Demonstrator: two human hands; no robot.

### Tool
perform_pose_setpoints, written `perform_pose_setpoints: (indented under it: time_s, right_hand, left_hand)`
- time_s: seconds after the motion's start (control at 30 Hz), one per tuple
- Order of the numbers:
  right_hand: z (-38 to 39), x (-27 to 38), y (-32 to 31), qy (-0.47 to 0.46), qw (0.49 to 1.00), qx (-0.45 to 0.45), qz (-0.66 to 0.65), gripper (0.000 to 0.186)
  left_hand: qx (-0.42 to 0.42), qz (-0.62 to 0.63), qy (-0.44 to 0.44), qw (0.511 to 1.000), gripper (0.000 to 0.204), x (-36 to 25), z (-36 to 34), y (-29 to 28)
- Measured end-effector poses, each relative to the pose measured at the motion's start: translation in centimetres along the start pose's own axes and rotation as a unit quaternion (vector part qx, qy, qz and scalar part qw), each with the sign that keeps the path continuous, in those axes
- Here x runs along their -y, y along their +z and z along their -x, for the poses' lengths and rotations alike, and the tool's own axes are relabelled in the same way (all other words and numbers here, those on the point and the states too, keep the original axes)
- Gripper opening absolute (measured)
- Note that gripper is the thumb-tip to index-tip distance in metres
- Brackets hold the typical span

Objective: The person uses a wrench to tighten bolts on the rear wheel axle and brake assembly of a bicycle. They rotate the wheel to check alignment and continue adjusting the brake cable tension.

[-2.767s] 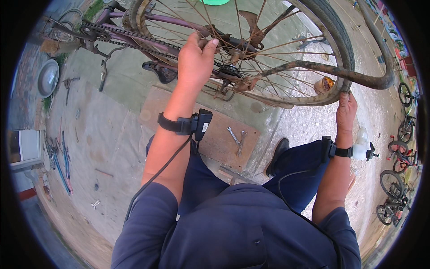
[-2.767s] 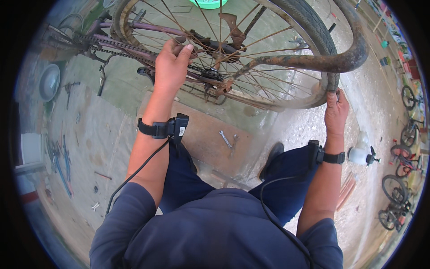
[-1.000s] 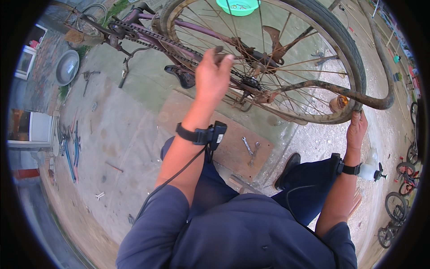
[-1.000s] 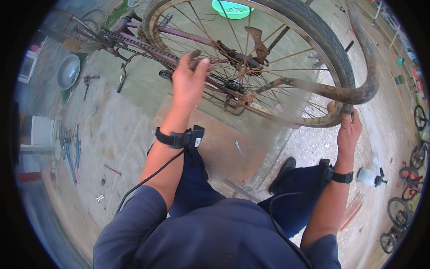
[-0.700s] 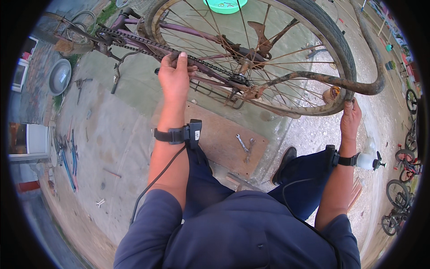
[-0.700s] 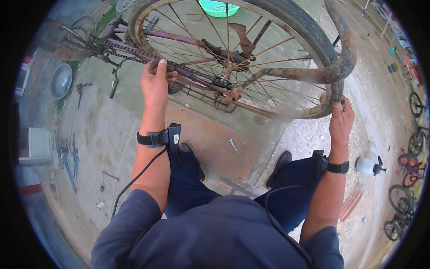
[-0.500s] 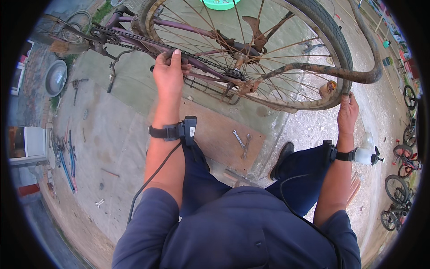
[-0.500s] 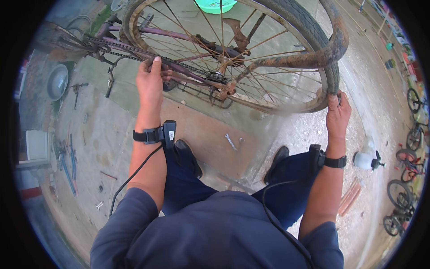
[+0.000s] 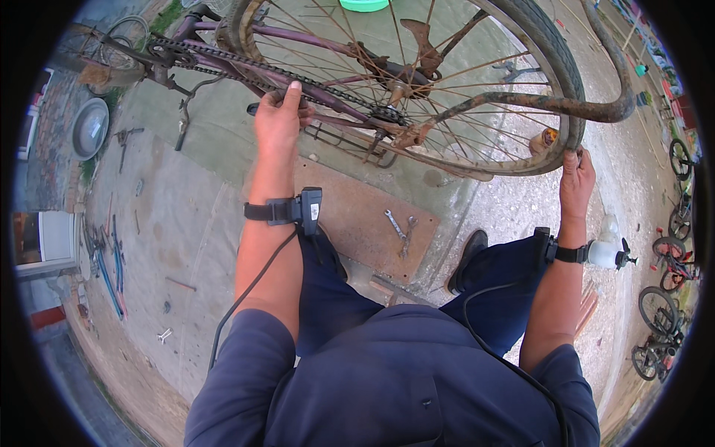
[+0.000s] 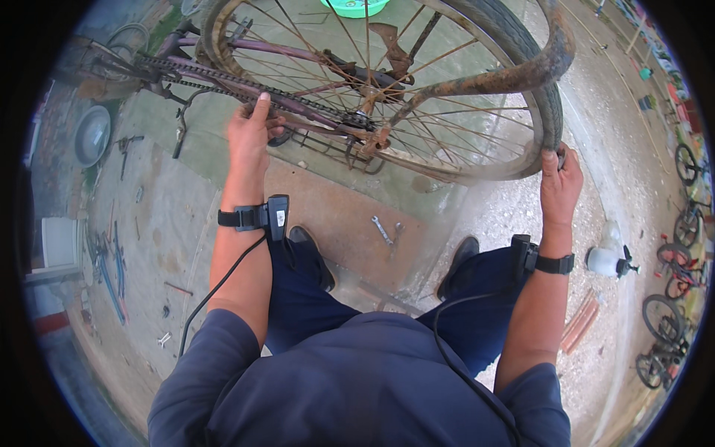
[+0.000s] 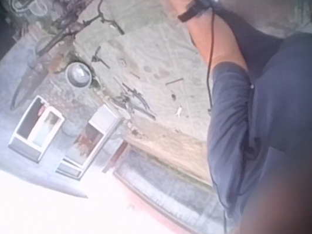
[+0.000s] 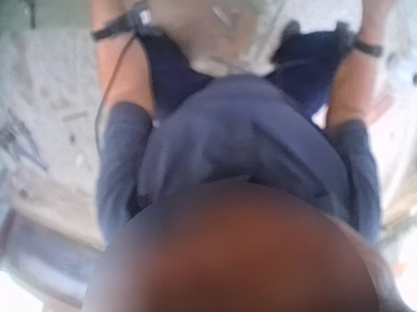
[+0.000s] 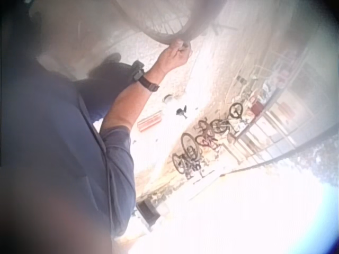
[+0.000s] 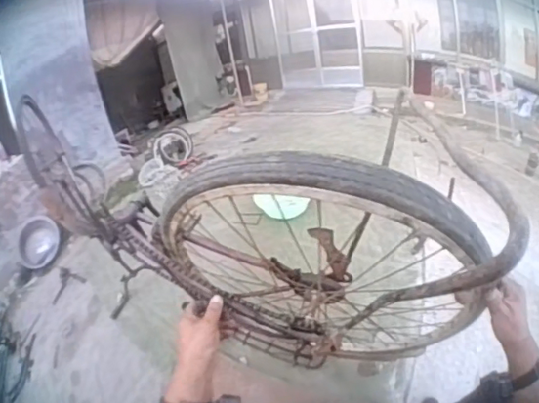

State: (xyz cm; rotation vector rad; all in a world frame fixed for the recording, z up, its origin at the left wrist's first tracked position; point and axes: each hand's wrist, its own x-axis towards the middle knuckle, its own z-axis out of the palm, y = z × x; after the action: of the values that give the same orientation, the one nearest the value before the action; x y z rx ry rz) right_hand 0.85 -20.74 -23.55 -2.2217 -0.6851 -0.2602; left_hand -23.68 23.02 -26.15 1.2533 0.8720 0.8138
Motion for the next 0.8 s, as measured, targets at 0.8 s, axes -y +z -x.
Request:
perform_pose_setpoints:
  time_s: [0.8]
  right_hand:
    - [1.2,0.5,0.1,-0.066,0.996,-0.032,-0.053,0.043]
  left_hand:
    - [0.031,0.082,-0.111,0.99,0.041,2.1,0.4,0.3]
